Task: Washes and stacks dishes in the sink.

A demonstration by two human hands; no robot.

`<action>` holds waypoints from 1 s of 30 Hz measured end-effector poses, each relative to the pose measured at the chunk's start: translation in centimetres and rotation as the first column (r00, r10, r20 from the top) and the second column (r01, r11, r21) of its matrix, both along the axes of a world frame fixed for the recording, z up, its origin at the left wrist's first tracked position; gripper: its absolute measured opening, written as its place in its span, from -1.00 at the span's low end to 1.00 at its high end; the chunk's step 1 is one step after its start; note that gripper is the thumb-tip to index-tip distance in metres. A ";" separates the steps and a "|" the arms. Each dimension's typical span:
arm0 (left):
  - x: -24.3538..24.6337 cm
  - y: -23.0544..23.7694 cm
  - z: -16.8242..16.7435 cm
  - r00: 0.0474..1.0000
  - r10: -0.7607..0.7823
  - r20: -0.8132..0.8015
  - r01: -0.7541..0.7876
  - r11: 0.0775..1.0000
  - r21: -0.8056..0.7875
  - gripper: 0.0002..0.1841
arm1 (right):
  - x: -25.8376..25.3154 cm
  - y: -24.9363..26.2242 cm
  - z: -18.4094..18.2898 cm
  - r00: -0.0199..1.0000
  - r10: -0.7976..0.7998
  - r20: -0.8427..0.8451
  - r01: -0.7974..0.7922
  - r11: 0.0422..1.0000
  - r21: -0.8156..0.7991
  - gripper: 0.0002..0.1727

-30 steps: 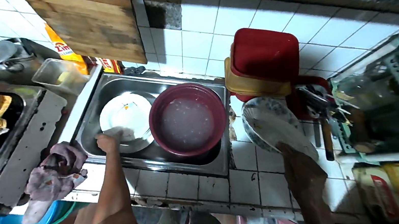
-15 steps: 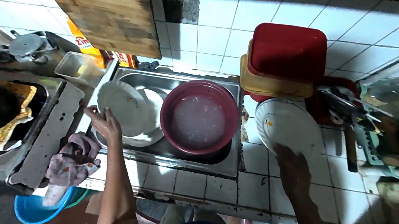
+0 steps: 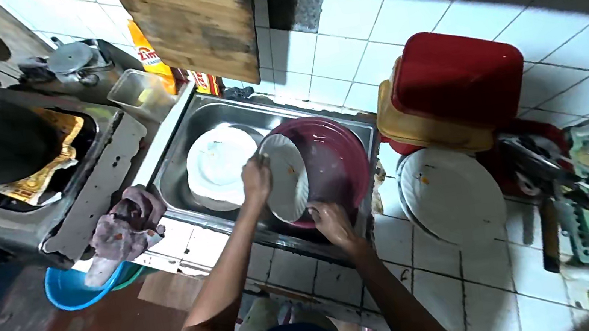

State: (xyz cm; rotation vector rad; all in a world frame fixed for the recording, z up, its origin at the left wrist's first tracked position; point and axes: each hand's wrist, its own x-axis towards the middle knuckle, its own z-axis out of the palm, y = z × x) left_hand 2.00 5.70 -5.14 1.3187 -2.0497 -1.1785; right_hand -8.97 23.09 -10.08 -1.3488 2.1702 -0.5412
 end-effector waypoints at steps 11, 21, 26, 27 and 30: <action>-5.8 -3.6 -11.8 0.978 0.160 -0.130 -0.046 0.783 0.620 -0.45 | -9.1 -6.5 -5.1 0.971 0.026 -0.239 0.097 0.867 0.489 -0.55; -6.7 -3.4 -14.5 0.979 0.161 -0.128 -0.044 0.774 0.631 -0.51 | -5.8 -4.9 -5.8 0.954 0.287 -0.087 -0.239 0.903 0.357 -0.29; -7.8 -3.2 -14.3 0.952 0.268 -0.147 -0.099 0.726 0.681 -0.51 | -10.9 -9.5 -8.2 0.950 0.086 -0.301 0.042 0.918 0.394 -0.20; -8.1 -3.4 -14.7 0.949 0.275 -0.154 -0.098 0.722 0.685 -0.51 | -9.9 -10.8 -8.5 0.968 0.038 -0.246 0.059 0.925 0.375 -0.28; -7.9 -3.6 -15.4 0.982 0.150 -0.117 -0.042 0.769 0.638 -0.55 | -5.5 -12.9 -10.1 0.996 -0.053 -0.075 0.073 0.950 0.303 -0.43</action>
